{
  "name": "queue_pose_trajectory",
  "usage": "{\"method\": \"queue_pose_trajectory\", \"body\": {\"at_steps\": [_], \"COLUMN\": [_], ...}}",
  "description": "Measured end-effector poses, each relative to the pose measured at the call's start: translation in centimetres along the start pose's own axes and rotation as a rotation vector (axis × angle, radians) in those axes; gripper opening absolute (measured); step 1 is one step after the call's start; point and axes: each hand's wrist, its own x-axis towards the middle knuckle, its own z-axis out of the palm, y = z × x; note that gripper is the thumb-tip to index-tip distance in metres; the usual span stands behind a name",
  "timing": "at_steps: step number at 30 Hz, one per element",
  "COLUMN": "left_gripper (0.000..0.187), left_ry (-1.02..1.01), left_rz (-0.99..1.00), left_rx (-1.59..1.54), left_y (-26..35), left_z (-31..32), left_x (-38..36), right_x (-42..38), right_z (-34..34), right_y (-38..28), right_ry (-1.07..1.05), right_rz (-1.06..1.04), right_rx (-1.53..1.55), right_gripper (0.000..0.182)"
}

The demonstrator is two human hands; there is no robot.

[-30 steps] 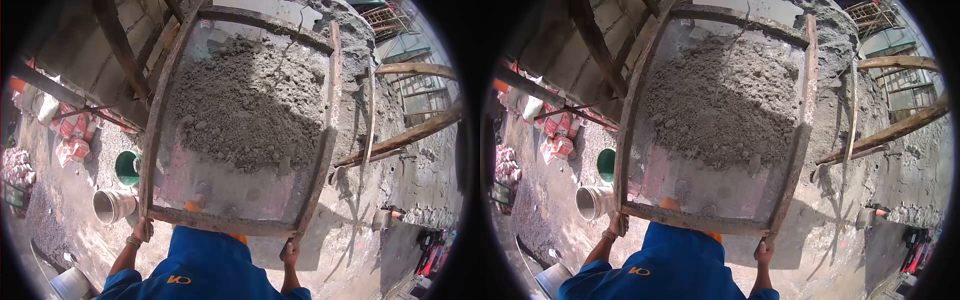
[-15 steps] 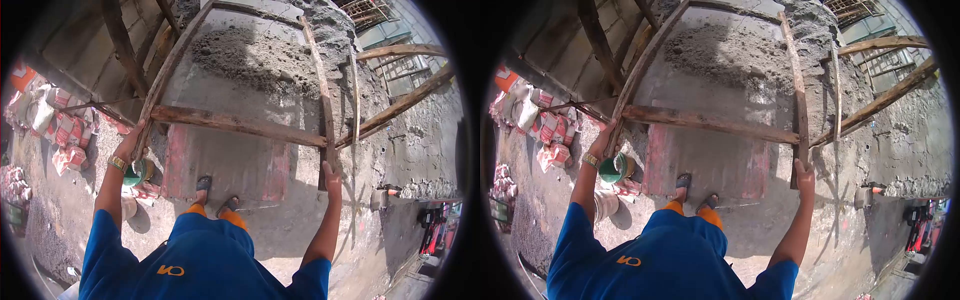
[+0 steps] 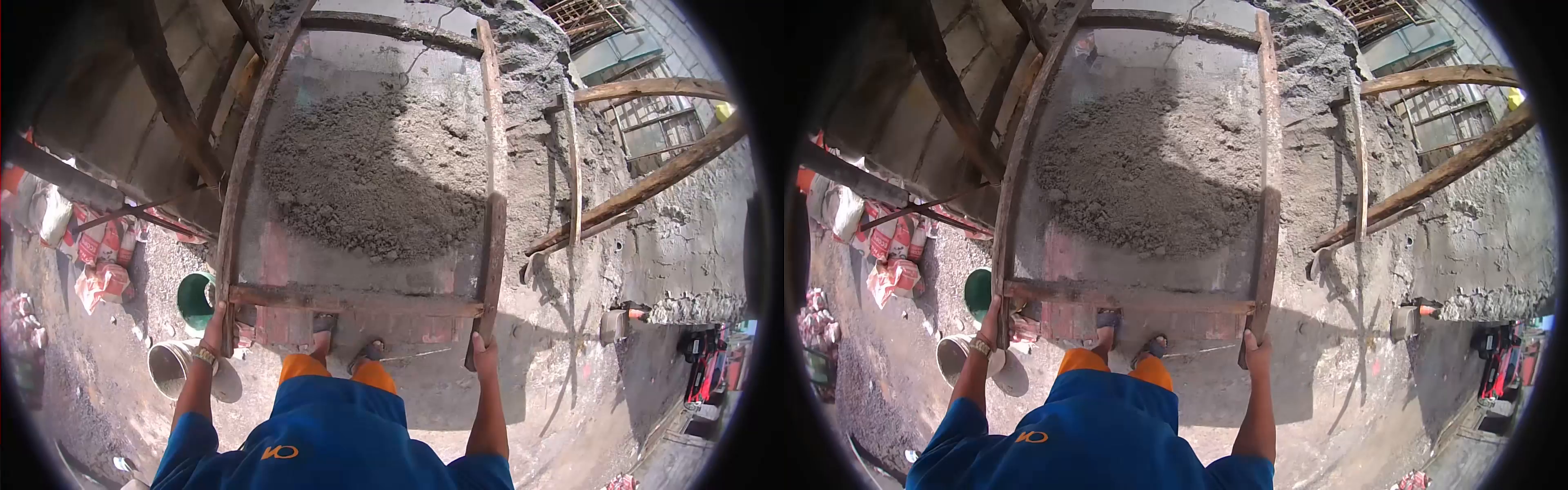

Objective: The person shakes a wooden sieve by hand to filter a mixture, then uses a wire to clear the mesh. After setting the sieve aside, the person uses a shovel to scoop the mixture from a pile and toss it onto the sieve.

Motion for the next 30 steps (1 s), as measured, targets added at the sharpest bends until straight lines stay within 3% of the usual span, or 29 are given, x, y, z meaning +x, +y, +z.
{"method": "queue_pose_trajectory", "body": {"at_steps": [1, 2, 3, 4, 5, 7, 8, 10, 11, 12, 13, 15, 18, 20, 21, 22, 24, 25, 26, 28, 30], "left_gripper": [0.062, 0.062, 0.061, 0.061, 0.061, 0.061, 0.061, 0.06, 0.057, 0.056, 0.058, 0.065, 0.066, 0.068, 0.069, 0.07, 0.072, 0.072, 0.072, 0.069, 0.067], "left_ry": [0.014, -0.096, 0.023, 0.016, 0.009, -0.016, -0.05, 0.008, -0.074, 0.032, -0.039, -0.084, -0.104, -0.11, -0.108, -0.124, -0.138, -0.131, -0.144, -0.158, -0.168], "left_rz": [0.142, 0.08, 0.145, 0.164, 0.181, 0.184, 0.183, 0.167, 0.227, 0.154, -0.013, 0.01, 0.069, 0.034, 0.024, 0.016, 0.014, 0.027, 0.025, 0.038, 0.062], "left_rx": [-0.003, 0.024, 0.099, 0.124, 0.148, 0.126, 0.113, 0.11, 0.068, 0.035, 0.017, -0.02, -0.036, -0.071, -0.092, -0.078, -0.064, -0.071, -0.039, -0.004, -0.007], "left_y": [5.4, 9.9, 12.8, 16.3, 18.2, 17.8, 17.8, 11.2, 8.0, 5.0, 2.6, -2.5, -8.7, -11.1, -12.1, -11.9, -12.0, -11.8, -11.1, -10.9, -10.8], "left_z": [3.7, 5.0, 6.1, 6.7, 7.0, 6.7, 6.6, 4.3, 3.7, 3.2, 1.2, -1.4, -4.1, -5.1, -5.7, -6.1, -5.7, -5.6, -5.3, -4.8, -3.4], "left_x": [-2.0, -4.1, -4.9, -5.5, -6.0, -6.7, -6.7, -4.9, -4.6, -4.5, -4.5, -5.0, -6.8, -8.6, -9.0, -9.3, -10.1, -10.4, -10.6, -10.2, -10.5], "right_x": [2.0, 3.9, 6.3, 6.7, 6.4, 9.2, 6.1, 3.6, 1.2, -0.3, -2.5, -6.5, -11.0, -12.5, -12.4, -12.3, -9.0, -6.0, -3.8, 1.7, 5.5], "right_z": [-0.9, -1.9, -2.9, -4.7, -6.5, -8.2, -8.3, -5.7, -4.1, -2.3, -1.6, -1.6, -2.4, -3.7, -4.1, -4.5, -5.4, -4.7, -3.4, 0.6, 4.3], "right_y": [-4.9, -8.4, -10.4, -15.7, -19.9, -19.5, -21.3, -13.7, -10.0, -5.6, -4.0, -0.3, 4.1, 5.1, 5.2, 3.4, -5.0, -9.4, -18.4, -28.7, -39.4], "right_ry": [-0.011, 0.024, 0.108, 0.101, 0.093, 0.087, 0.065, 0.074, 0.095, 0.111, 0.043, -0.049, -0.085, -0.181, -0.144, -0.096, 0.233, 0.354, 0.327, 0.151, -0.037], "right_rz": [-0.019, -0.024, -0.046, -0.061, -0.075, -0.091, -0.043, -0.021, -0.085, -0.094, 0.055, 0.093, 0.07, 0.234, 0.178, 0.122, -0.188, -0.302, -0.24, -0.43, -0.508], "right_rx": [0.054, -0.009, -0.109, -0.141, -0.173, -0.21, -0.198, -0.126, -0.1, -0.062, -0.035, 0.082, 0.146, 0.232, 0.138, 0.047, -0.495, -0.437, -0.226, 0.073, 0.021], "right_gripper": [0.046, 0.051, 0.058, 0.059, 0.061, 0.061, 0.062, 0.054, 0.049, 0.045, 0.039, 0.037, 0.039, 0.048, 0.054, 0.061, 0.07, 0.07, 0.068, 0.062, 0.077]}}
